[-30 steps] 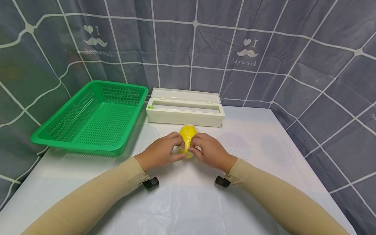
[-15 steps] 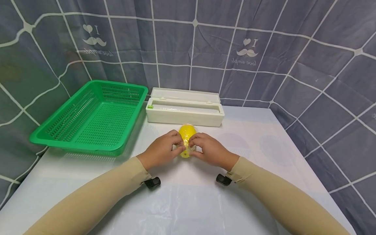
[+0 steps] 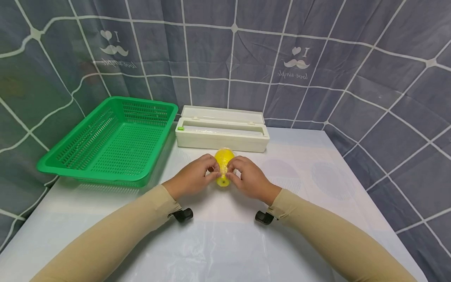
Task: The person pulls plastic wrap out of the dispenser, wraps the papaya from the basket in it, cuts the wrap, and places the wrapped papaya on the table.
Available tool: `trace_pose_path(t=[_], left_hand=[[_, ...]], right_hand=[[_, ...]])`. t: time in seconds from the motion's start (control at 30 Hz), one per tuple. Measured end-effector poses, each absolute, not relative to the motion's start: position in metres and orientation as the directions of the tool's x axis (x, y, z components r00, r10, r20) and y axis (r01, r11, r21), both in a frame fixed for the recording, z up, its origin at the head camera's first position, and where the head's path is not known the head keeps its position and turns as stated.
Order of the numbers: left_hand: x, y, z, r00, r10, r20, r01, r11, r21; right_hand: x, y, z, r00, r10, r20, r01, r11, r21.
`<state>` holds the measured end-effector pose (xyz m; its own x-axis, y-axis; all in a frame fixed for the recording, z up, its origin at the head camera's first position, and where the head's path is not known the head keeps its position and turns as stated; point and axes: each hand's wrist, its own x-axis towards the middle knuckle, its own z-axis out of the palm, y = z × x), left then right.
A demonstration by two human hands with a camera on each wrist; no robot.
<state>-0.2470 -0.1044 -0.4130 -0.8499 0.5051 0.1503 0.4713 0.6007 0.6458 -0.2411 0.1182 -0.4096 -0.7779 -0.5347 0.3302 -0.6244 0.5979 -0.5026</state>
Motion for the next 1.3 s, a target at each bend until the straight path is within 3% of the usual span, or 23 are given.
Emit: trace_pose_path(t=[0.27, 0.4, 0.57, 0.8, 0.93, 1.13, 1.3], left_hand=[[-0.246, -0.102, -0.409, -0.889, 0.435, 0.144, 0.404, 0.595, 0.695], [-0.246, -0.101, -0.409, -0.888, 0.427, 0.170, 0.418, 0.598, 0.684], [-0.247, -0.099, -0.408, -0.889, 0.428, 0.166, 0.420, 0.611, 0.671], [-0.247, -0.096, -0.407, -0.916, 0.375, 0.141, 0.362, 0.626, 0.691], [-0.246, -0.096, -0.406, -0.923, 0.355, 0.145, 0.355, 0.647, 0.674], [-0.248, -0.100, -0.410, -0.892, 0.423, 0.161, 0.425, 0.661, 0.618], [-0.251, -0.103, -0.413, -0.876, 0.456, 0.156, 0.450, 0.657, 0.605]], right_hand=[[-0.242, 0.117, -0.411, -0.860, -0.398, 0.319, -0.505, 0.585, -0.634], [-0.245, 0.119, -0.411, -0.859, -0.408, 0.309, -0.504, 0.572, -0.647], [-0.248, 0.125, -0.412, -0.810, -0.472, 0.348, -0.576, 0.531, -0.621], [-0.249, 0.127, -0.416, -0.748, -0.534, 0.393, -0.663, 0.574, -0.481], [-0.249, 0.124, -0.419, -0.748, -0.543, 0.382, -0.664, 0.606, -0.438], [-0.247, 0.121, -0.419, -0.755, -0.530, 0.387, -0.655, 0.639, -0.403], [-0.248, 0.121, -0.420, -0.799, -0.504, 0.327, -0.600, 0.652, -0.463]])
